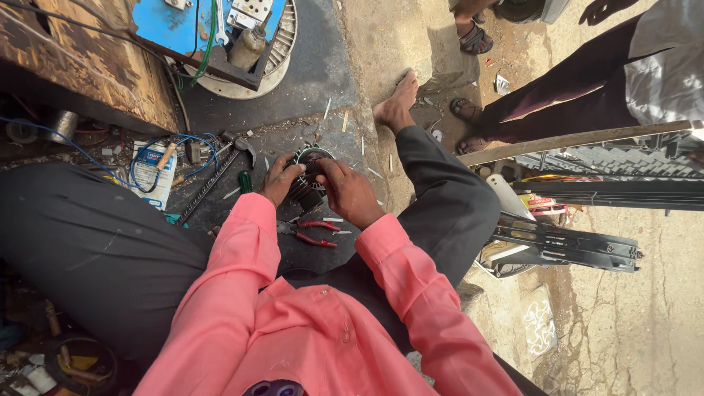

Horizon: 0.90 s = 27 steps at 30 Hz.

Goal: The person separates and organizes copper wires from a motor stator using their hands and a pair of pliers, then twists a bundle of the wires together.

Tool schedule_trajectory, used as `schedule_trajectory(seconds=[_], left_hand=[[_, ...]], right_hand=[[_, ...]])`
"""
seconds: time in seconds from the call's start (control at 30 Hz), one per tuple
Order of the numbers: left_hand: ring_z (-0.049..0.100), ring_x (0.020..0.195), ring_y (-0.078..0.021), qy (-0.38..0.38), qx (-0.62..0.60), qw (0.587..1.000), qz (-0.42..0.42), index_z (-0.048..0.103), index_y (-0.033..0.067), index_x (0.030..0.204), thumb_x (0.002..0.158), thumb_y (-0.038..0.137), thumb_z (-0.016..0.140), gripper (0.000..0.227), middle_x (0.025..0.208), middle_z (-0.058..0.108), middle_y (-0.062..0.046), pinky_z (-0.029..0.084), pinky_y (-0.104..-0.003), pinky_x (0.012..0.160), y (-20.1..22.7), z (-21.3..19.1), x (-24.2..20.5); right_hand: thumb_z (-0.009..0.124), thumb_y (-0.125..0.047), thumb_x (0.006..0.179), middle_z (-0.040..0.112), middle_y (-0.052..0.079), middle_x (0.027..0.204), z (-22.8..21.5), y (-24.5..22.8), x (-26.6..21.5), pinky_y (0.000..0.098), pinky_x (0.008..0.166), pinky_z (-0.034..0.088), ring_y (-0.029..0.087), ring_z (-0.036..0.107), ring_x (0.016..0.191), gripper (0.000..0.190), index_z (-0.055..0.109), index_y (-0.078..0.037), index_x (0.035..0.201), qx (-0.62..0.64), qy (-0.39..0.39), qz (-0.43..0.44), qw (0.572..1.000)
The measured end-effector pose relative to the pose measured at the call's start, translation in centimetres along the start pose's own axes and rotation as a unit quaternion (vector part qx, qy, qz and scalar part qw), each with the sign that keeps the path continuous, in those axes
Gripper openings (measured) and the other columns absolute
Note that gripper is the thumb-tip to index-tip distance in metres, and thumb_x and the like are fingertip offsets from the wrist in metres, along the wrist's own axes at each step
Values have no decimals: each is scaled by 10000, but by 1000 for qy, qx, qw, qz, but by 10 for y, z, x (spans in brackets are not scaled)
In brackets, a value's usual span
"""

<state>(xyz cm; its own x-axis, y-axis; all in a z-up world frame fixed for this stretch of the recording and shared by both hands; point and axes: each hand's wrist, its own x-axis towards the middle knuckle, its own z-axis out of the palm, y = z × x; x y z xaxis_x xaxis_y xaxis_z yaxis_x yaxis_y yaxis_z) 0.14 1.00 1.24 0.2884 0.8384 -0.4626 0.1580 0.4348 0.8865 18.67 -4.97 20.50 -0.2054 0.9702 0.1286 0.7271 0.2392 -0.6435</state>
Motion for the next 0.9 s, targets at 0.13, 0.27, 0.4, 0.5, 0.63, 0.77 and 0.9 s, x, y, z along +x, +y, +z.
schedule_trajectory(seconds=[0.13, 0.27, 0.4, 0.5, 0.63, 0.77, 0.9], left_hand=[[511, 1311, -388, 56, 127, 990, 31, 617, 76, 1354, 831, 324, 709, 586, 1385, 546, -247, 395, -442, 1111, 32, 1, -15], [520, 1369, -400, 60, 129, 966, 216, 612, 44, 1333, 764, 215, 702, 601, 1495, 503, -243, 431, -461, 1136, 64, -6, -45], [460, 1429, -456, 29, 243, 923, 296, 660, 66, 1247, 696, 168, 797, 577, 1549, 461, -270, 409, -495, 1175, 94, 17, -65], [456, 1404, -471, 33, 266, 922, 279, 574, 73, 1330, 652, 207, 879, 756, 1536, 433, -287, 417, -499, 1147, 103, 20, -70], [376, 1363, -539, 34, 265, 935, 231, 331, 15, 1467, 500, 237, 987, 1190, 1493, 320, -378, 399, -520, 1091, 94, 15, -59], [486, 1319, -472, 42, 296, 948, 111, 262, 29, 1528, 500, 250, 957, 1260, 1411, 490, -290, 426, -509, 1090, 62, 20, -41], [498, 1312, -461, 51, 304, 939, 154, 332, 54, 1488, 461, 243, 974, 1226, 1391, 526, -263, 436, -500, 1087, 39, 7, -30]], right_hand=[[611, -165, 1022, 689, 200, 1125, -6, 1, 6, 469, 719, 561, 422, 691, 885, 294, 576, -34, 1283, 9, 10, -4, 1000], [617, -176, 1029, 695, 179, 1124, -9, 5, 9, 477, 734, 564, 417, 702, 899, 280, 589, -64, 1284, -5, 2, 9, 1000], [613, -172, 1011, 700, 167, 1146, -7, 7, 10, 468, 746, 568, 410, 704, 922, 295, 585, -90, 1293, 9, -7, 22, 1000], [618, -181, 1005, 687, 181, 1123, -5, 3, 6, 498, 750, 545, 427, 689, 912, 355, 566, -76, 1339, -9, -39, 28, 999], [628, -223, 987, 670, 203, 1178, 2, -2, 3, 482, 778, 555, 423, 689, 939, 366, 555, -74, 1314, 15, -16, -10, 1000], [637, -245, 990, 668, 218, 1217, 6, -11, 4, 478, 786, 545, 429, 689, 929, 380, 550, -51, 1305, 5, -27, -2, 1000], [672, -231, 935, 670, 226, 1220, 5, -20, 8, 477, 784, 552, 412, 694, 906, 453, 550, -27, 1321, -31, -29, -14, 999]])
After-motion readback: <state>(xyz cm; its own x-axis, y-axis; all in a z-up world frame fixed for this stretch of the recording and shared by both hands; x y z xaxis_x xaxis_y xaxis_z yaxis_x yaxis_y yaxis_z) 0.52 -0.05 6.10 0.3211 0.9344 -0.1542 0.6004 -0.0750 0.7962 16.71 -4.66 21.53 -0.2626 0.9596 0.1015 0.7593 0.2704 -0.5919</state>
